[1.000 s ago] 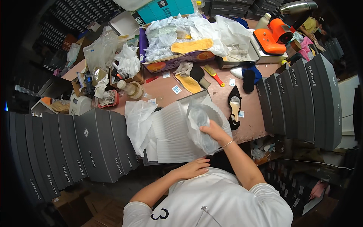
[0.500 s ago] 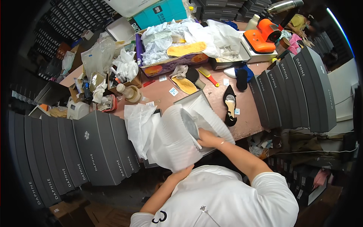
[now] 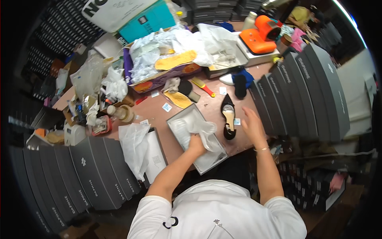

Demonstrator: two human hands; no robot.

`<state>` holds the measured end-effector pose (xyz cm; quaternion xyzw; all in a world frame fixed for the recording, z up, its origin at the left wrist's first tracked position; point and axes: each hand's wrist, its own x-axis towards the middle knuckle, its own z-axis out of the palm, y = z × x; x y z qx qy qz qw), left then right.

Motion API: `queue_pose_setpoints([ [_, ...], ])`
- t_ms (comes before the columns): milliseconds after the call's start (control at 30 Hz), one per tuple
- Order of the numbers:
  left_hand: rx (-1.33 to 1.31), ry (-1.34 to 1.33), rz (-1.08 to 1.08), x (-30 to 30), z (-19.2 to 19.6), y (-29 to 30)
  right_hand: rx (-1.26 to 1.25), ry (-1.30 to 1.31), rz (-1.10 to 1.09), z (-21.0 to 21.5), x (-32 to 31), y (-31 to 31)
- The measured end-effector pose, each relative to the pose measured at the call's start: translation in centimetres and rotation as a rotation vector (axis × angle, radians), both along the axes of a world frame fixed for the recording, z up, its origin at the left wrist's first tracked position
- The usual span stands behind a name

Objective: Inspecting, wrapping in tissue, and placing high-heeled shoes into shoe boxes.

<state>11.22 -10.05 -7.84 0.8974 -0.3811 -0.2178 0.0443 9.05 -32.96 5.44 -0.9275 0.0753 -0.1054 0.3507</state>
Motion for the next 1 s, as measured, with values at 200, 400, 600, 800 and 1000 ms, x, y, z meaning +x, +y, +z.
queue_pose_setpoints([
  [200, -0.506, -0.023, -0.009, 0.5, 3.6, 4.7, 0.269, 0.336, 0.170, -5.9, -4.8, -0.2],
  [400, -0.132, -0.077, 0.862, 9.1, 8.6, 17.4, 0.245, 0.335, -0.014, -9.7, -2.9, 2.2],
  [600, -0.078, -0.101, 0.801, 13.0, -0.6, 29.4, 0.773, 0.278, -0.189, -7.7, -3.8, -1.1],
  [800, -0.670, -0.281, 0.741, 5.2, 13.3, 21.6, 1.118, 0.186, 0.222, 6.6, -5.9, 2.1],
  [1000, -0.993, -0.164, 0.954, -1.5, 14.5, 17.8, 1.669, 0.595, 0.407, 6.0, -7.4, 11.5],
])
